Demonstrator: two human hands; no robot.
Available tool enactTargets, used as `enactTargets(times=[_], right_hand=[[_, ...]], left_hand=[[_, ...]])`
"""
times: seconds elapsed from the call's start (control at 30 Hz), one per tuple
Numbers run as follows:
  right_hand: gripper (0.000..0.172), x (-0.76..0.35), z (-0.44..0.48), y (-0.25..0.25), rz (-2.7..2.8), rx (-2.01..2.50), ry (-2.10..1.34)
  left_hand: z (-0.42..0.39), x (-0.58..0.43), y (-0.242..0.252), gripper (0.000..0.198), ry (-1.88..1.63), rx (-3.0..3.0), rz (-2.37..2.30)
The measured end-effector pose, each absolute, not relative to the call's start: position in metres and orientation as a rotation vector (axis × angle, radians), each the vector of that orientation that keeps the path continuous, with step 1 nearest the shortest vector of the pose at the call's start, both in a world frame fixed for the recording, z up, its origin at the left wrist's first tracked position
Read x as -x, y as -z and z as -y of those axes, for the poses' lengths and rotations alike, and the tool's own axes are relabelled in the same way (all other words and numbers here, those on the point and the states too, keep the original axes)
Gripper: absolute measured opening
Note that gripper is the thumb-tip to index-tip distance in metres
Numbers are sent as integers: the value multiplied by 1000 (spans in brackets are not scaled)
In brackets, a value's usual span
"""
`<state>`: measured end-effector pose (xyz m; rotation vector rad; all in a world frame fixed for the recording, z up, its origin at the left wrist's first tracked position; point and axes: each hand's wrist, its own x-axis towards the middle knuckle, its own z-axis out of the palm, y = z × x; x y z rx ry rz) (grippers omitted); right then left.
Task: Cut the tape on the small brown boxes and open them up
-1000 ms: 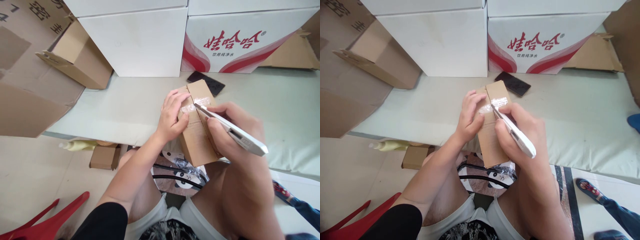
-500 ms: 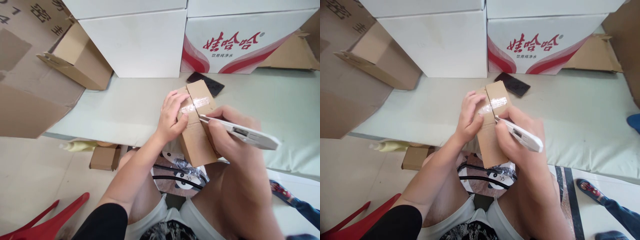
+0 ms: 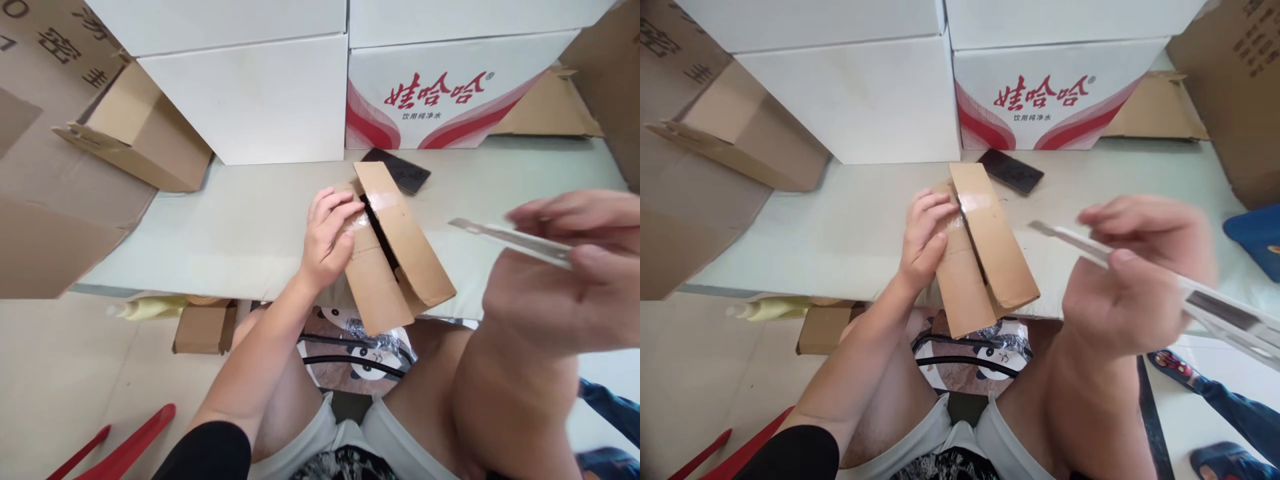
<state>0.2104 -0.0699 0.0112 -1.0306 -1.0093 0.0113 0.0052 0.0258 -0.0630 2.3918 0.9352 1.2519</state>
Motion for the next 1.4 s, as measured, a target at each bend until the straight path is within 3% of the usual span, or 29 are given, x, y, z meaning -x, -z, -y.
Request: enactTargets(times=[0.13,0.3,0.43,0.57,0.73,0.83,1.07,1.3,1.4], right_hand=[[14,-234,64,5,962,1335,104],[27,-249,45,44,1261,2234,-226],[45,-248,37,63,1520,2420,-457],[51,-247,39,57,1445,2345,-583],[39,-243,64,17,1391,1626,-655],[53,-237,80,-6,1679,1366,-716],[69,-227,84,-8,1916,1393,-605],[34,-223,78,4,1595,1505,-409],[26,-223,75,6,1459,1543,-278]], left_hand=[[-26,0,67,51,-1298,-2368,-904],[-26,0,67,48,-1337,-2351,-895],[-26,0,65,44,-1347,-2346,-865],[-25,1,67,44,-1359,-2339,-887],[-19,3,72,42,-1472,-2272,-1031],[-16,2,75,45,-1473,-2236,-1169],[-17,1,82,54,-1515,-2157,-1216],[-21,1,80,57,-1638,-2070,-1199],[-22,5,76,55,-1735,-1856,-1118]])
